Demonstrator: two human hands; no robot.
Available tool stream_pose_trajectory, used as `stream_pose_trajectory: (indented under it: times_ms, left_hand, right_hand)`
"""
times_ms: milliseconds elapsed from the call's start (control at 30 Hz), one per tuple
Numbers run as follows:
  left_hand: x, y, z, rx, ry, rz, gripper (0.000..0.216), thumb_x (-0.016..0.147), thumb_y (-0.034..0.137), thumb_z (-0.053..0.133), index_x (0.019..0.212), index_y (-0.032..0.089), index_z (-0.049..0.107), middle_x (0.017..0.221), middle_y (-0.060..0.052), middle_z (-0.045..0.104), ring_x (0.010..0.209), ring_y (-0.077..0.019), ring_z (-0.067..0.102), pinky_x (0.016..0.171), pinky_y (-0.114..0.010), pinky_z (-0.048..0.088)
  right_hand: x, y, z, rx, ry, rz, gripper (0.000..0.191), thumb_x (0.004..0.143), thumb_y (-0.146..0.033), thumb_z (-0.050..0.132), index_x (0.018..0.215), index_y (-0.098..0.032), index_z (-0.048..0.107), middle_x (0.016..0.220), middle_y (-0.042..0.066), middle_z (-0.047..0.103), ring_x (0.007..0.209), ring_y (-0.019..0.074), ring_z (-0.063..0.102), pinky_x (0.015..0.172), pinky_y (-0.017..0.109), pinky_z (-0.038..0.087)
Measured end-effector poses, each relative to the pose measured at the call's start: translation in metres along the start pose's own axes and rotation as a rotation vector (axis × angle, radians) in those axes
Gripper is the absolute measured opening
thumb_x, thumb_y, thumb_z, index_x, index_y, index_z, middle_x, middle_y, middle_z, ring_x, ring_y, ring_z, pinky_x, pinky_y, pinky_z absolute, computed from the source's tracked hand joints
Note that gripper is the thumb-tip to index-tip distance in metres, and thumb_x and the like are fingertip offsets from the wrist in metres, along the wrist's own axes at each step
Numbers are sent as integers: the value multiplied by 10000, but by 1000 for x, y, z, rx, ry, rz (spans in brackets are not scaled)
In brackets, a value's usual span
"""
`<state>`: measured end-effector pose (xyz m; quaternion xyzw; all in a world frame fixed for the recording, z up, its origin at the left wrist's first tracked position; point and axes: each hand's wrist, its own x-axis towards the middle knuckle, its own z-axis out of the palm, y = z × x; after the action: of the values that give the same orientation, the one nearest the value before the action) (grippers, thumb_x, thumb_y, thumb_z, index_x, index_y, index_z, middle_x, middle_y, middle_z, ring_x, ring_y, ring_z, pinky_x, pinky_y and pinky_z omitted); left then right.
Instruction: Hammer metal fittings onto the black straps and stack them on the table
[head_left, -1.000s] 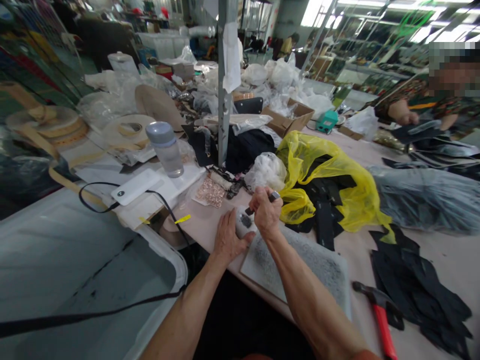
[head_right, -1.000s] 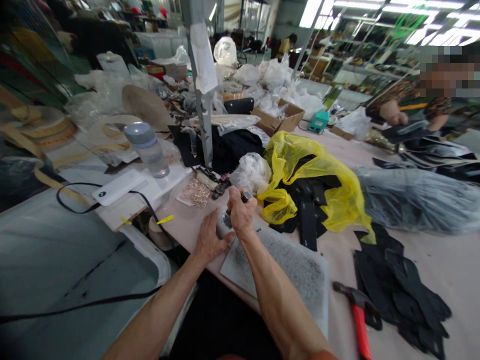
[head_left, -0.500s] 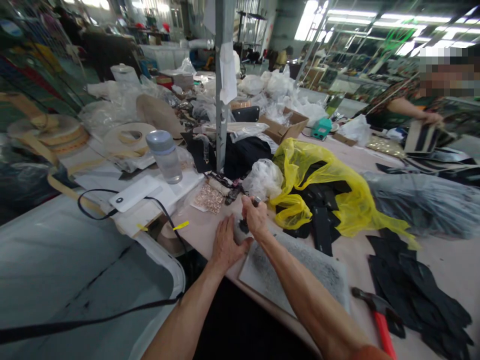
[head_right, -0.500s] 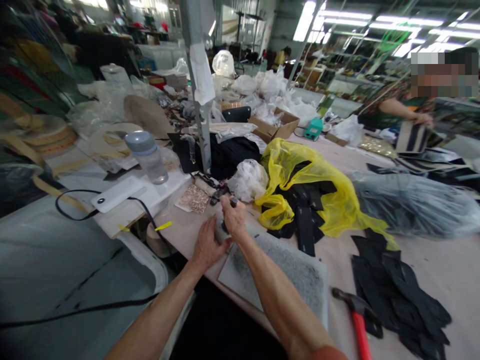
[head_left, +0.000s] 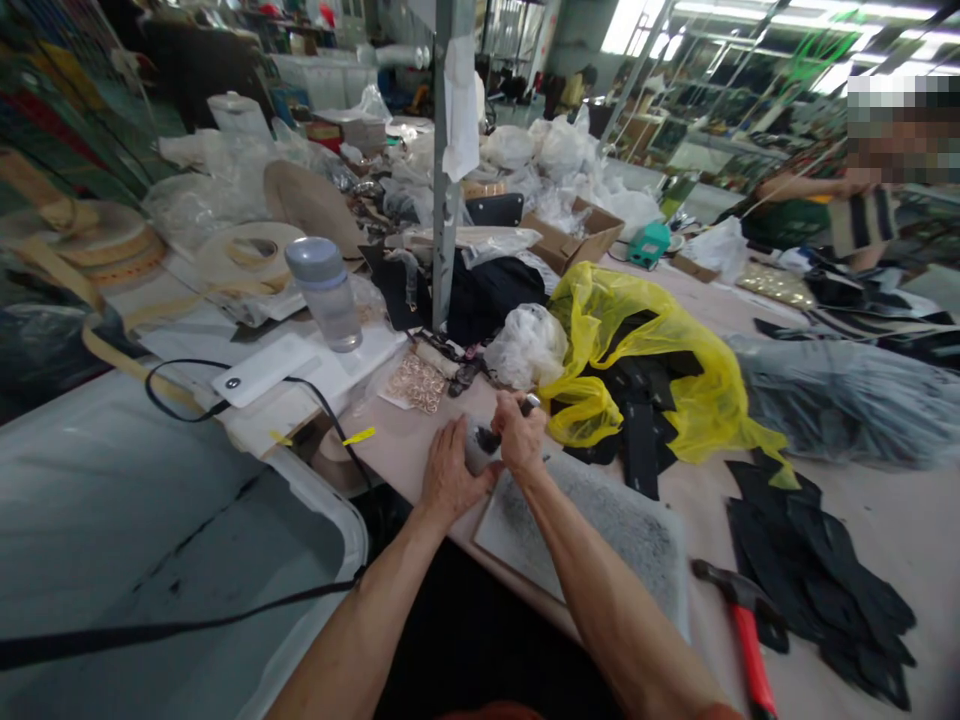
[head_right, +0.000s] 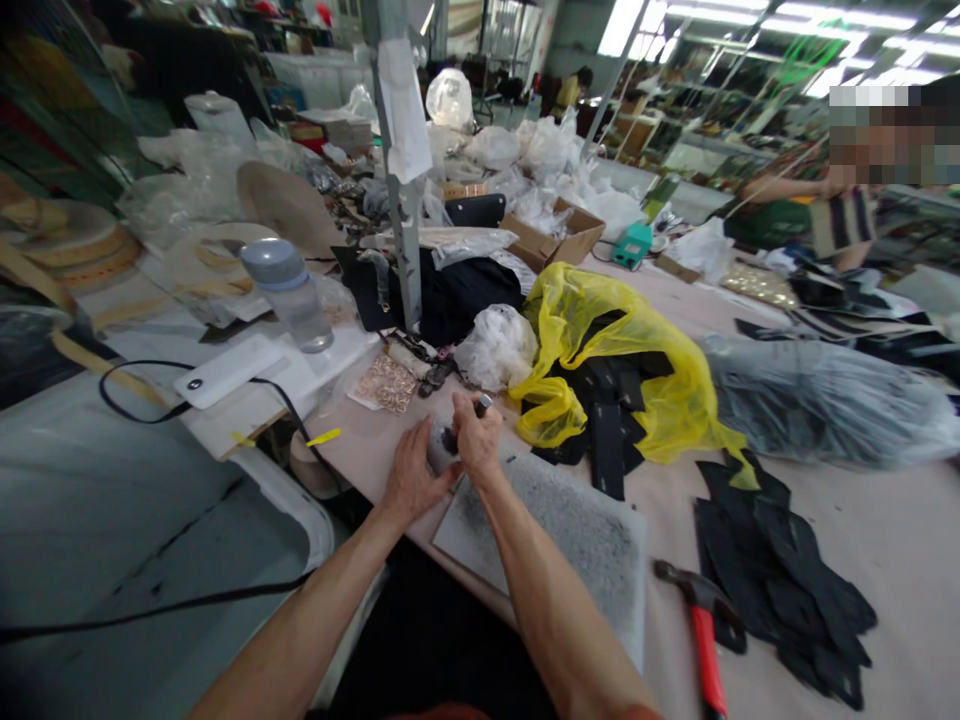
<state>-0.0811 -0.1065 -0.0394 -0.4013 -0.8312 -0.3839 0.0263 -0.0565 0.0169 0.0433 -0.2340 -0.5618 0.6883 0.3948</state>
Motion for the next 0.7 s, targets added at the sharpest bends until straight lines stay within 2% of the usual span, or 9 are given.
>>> stream_pose_trajectory:
  times_ms: [67,233,333,467,600,700]
  left_hand:
    - [0,1,0,9,8,-5,923,781,644,622,1481,185,235,1425,-189,466,1318,-367,453,1109,-583,377]
    - [1,1,0,16,-1,4,928,783,653,616,1480,167,243,1407,-199,479,1312,-366,460,1108,-577,377]
    - [0,0,2,25,21,3,916,789,651,609,1477,165,249,1417,-201,471,1318,-366,457,1101,-581,380]
    - [-1,-2,5,29,16,7,921,784,639,614,1480,158,251,1420,-203,470,1318,-365,457,1113,-576,366]
    - [-2,-4,6,29,26,1,887,795,608,610,1474,153,265,1415,-205,472,1322,-372,452,1108,-576,371]
    - [-1,-5,5,20,33,17,887,786,610,621,1462,142,288,1413,-215,472,1314,-374,459,1101,-573,378]
  right_hand:
    - [0,0,-1,-36,-22,33,466,780,-523,670,562,-230,380,451,-91,347,385,65,308,378,220,299]
    - [-4,1,-3,-25,13,-38,449,816,-535,630,584,-229,396,468,-84,361,410,74,345,412,225,335]
    - [-6,5,-2,-81,-34,20,462,798,-543,650,565,-226,408,451,-84,360,396,73,332,398,225,319]
    - [-9,4,0,-98,-54,-34,451,828,-537,621,568,-225,426,455,-75,383,412,83,347,424,232,337]
    - [-9,0,2,-194,-135,-10,456,829,-547,613,563,-222,436,459,-64,407,429,89,360,439,240,332]
    - [-10,2,5,-205,-118,-20,455,859,-562,548,578,-230,413,475,-65,397,446,95,358,467,245,345]
